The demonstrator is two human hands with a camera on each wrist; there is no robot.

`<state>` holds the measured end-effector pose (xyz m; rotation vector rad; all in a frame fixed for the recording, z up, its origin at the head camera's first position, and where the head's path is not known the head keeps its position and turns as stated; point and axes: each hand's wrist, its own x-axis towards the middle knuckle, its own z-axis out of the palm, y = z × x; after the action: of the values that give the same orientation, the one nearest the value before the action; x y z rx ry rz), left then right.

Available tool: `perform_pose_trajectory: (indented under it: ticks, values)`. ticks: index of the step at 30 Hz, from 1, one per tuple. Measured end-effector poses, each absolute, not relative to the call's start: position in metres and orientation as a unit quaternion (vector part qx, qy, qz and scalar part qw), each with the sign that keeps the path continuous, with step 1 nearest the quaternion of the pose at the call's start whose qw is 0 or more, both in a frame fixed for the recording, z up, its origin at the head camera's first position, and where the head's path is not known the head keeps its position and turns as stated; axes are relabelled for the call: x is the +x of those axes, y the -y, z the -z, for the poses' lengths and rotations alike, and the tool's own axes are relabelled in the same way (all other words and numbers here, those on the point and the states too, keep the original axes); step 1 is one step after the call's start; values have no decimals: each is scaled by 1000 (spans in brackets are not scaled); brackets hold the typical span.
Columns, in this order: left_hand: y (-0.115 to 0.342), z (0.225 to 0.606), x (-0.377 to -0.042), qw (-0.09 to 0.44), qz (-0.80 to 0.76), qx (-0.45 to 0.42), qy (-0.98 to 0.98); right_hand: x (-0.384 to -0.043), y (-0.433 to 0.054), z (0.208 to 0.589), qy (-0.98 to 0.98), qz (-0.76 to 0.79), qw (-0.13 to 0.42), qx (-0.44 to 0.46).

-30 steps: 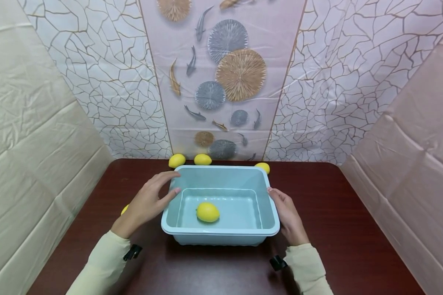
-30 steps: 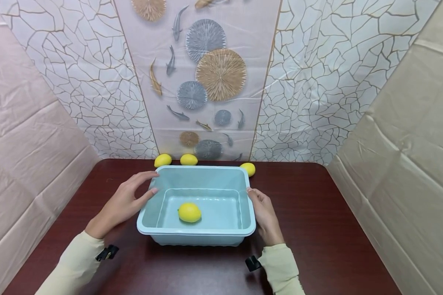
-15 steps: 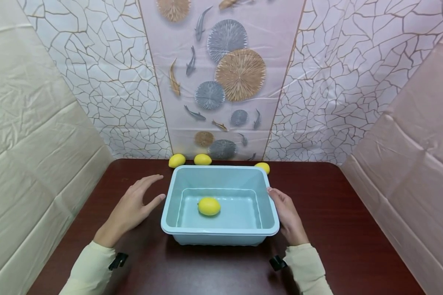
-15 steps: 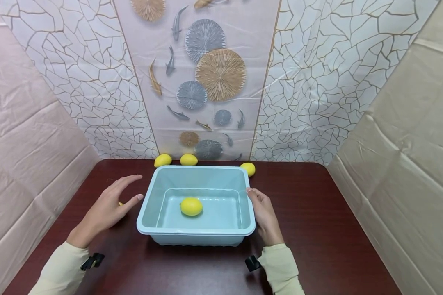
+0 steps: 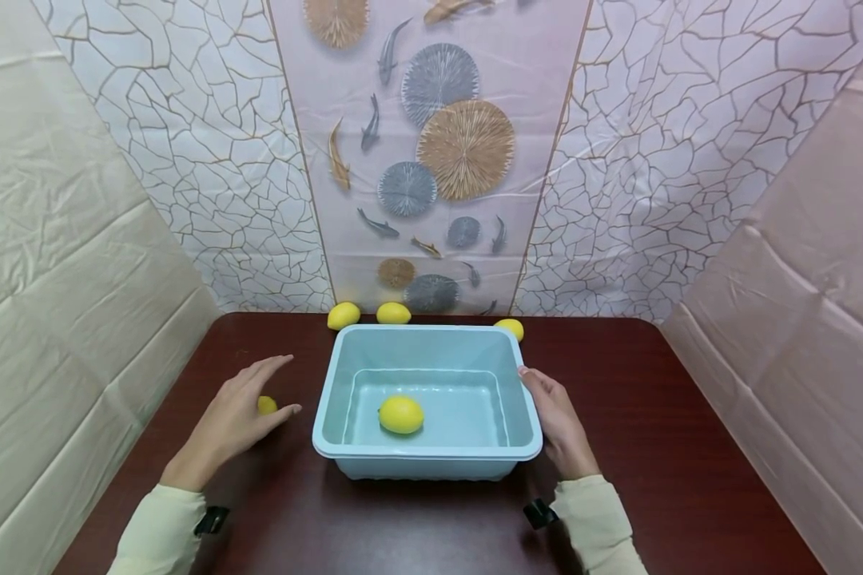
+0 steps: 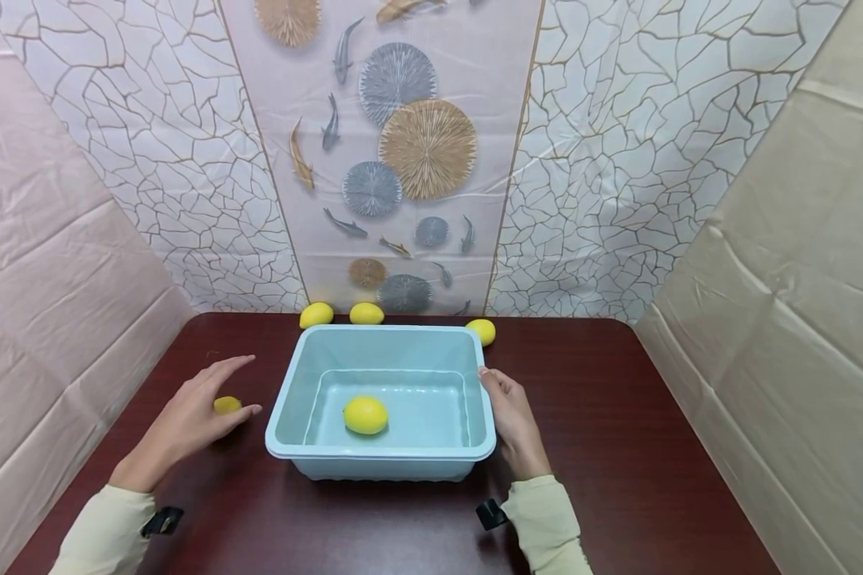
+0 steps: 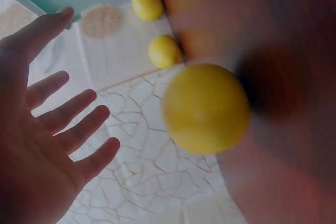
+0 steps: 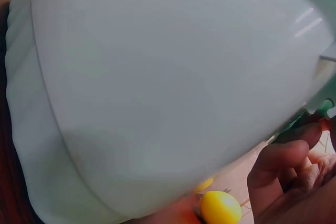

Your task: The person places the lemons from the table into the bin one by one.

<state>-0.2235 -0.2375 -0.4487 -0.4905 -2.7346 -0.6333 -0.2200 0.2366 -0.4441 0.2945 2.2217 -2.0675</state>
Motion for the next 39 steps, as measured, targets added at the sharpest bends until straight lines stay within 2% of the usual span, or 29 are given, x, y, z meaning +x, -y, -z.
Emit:
perform_pose_trajectory:
  ticks: [19,39]
  values:
    - [261,473,-229,43,212,-108,970,-219,-237,445,-723,682,52,98]
    - [275,484,-228,13,250,-100,963,-218,-237,443,-727,676,57,104]
